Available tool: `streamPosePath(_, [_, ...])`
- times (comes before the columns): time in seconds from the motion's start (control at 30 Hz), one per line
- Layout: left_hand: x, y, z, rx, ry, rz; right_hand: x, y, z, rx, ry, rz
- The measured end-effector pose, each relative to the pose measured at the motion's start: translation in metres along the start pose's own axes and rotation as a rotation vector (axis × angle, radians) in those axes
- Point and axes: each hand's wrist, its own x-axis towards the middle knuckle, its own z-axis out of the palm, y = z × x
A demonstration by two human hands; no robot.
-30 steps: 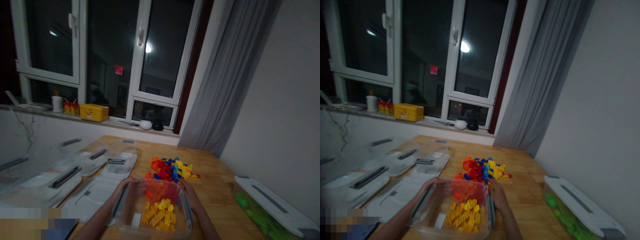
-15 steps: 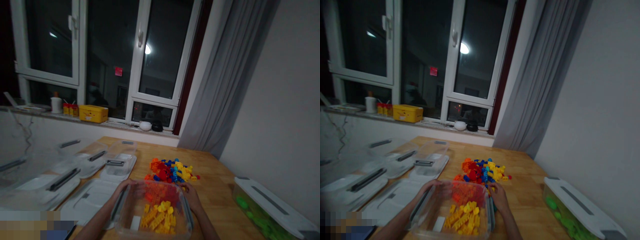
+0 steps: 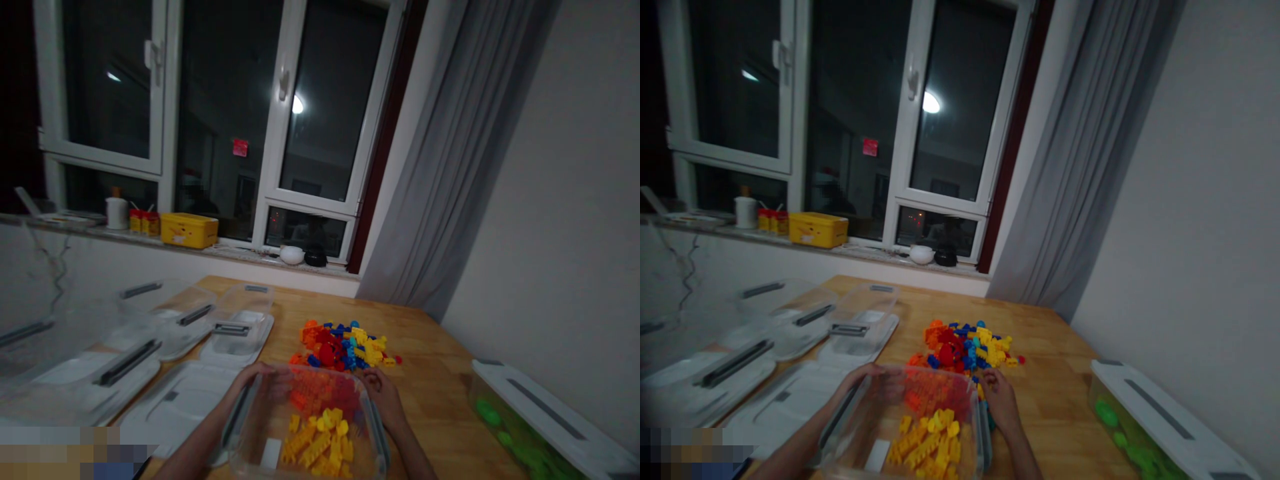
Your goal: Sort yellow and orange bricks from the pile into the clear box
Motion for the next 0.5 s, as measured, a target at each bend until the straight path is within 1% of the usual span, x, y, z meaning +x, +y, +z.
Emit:
streamPosePath(0.1, [0.0,-0.001,-0.001,-0.008,-0.001,-0.013,0.0,-0.002,-0.002,0.046,-0.008,0.027])
streamPosePath(0.17, [0.002,-0.001,-0.003,-0.012,0.01,-0.022,0.0,-0.003,-0.003,0.068,0.014,0.039])
streamPosePath(0.33, [0.005,-0.002,-0.007,-0.007,0.057,-0.018,0.001,-0.001,-0.003,0.132,0.091,0.074])
streamPosePath(0.5, [0.008,-0.004,-0.013,-0.006,0.057,-0.012,0.003,0.003,-0.004,0.184,0.187,0.113])
